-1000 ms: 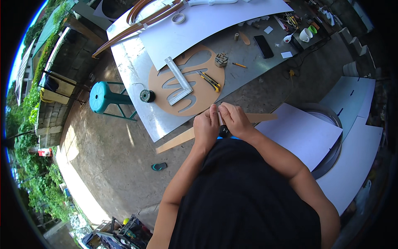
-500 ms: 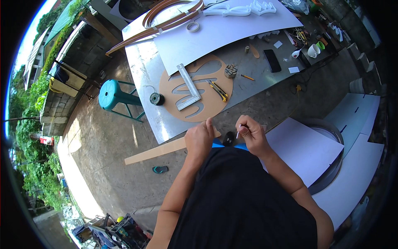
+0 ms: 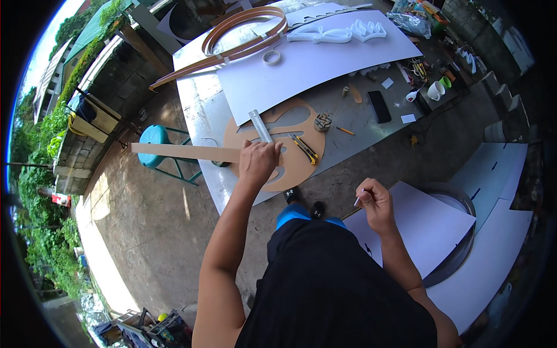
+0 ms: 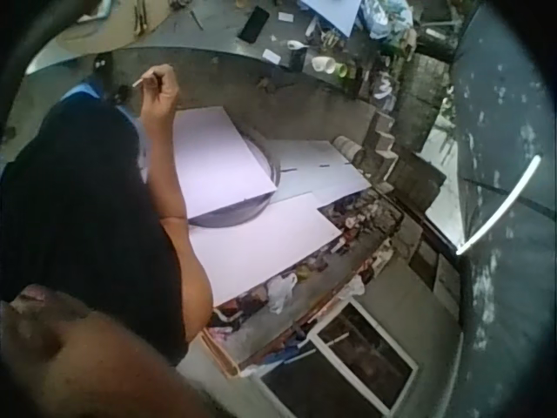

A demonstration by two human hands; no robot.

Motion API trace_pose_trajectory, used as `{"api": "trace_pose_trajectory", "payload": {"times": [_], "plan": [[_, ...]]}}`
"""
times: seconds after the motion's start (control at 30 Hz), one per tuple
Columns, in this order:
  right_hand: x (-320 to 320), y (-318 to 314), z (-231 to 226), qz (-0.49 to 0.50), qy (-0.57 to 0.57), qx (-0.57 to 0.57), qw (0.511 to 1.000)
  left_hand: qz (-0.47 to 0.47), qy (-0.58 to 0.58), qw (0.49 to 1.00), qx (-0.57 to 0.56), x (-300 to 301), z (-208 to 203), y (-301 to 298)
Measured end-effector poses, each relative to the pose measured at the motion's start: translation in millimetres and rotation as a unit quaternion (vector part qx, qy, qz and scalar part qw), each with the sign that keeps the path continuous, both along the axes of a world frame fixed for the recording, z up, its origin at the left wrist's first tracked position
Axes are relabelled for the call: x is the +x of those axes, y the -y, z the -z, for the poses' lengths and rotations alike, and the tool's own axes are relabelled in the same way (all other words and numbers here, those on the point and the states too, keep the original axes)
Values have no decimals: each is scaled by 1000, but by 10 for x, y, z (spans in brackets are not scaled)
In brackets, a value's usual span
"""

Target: Measuring and cutting materials to assemble a sign, including crown shapes and linear strips.

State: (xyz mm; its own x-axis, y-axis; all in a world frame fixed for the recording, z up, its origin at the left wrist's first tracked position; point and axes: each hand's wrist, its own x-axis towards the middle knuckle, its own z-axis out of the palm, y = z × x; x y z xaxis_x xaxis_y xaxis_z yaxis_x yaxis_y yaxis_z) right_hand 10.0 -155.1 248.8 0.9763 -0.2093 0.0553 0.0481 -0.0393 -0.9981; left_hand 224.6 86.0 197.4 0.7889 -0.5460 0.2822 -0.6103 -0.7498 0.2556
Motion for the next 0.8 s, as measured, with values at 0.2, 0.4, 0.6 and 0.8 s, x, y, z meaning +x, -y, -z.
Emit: {"api": "trace_pose_trajectory", "payload": {"times": [0.2,0.4,0.6,0.8], "plan": [[6,78,-51,69,23,-9,997,148,-10,985,92,636,688,42],[135,140,-181,150,28,-84,985,135,-101,968,186,1101,1276,-301],[500,49,-195,268,15,-157,950,40,-134,980,143,1090,1474,-346],[1128,-19,-277,295,-35,-162,941,228,-501,795,-254,314,425,621]]}}
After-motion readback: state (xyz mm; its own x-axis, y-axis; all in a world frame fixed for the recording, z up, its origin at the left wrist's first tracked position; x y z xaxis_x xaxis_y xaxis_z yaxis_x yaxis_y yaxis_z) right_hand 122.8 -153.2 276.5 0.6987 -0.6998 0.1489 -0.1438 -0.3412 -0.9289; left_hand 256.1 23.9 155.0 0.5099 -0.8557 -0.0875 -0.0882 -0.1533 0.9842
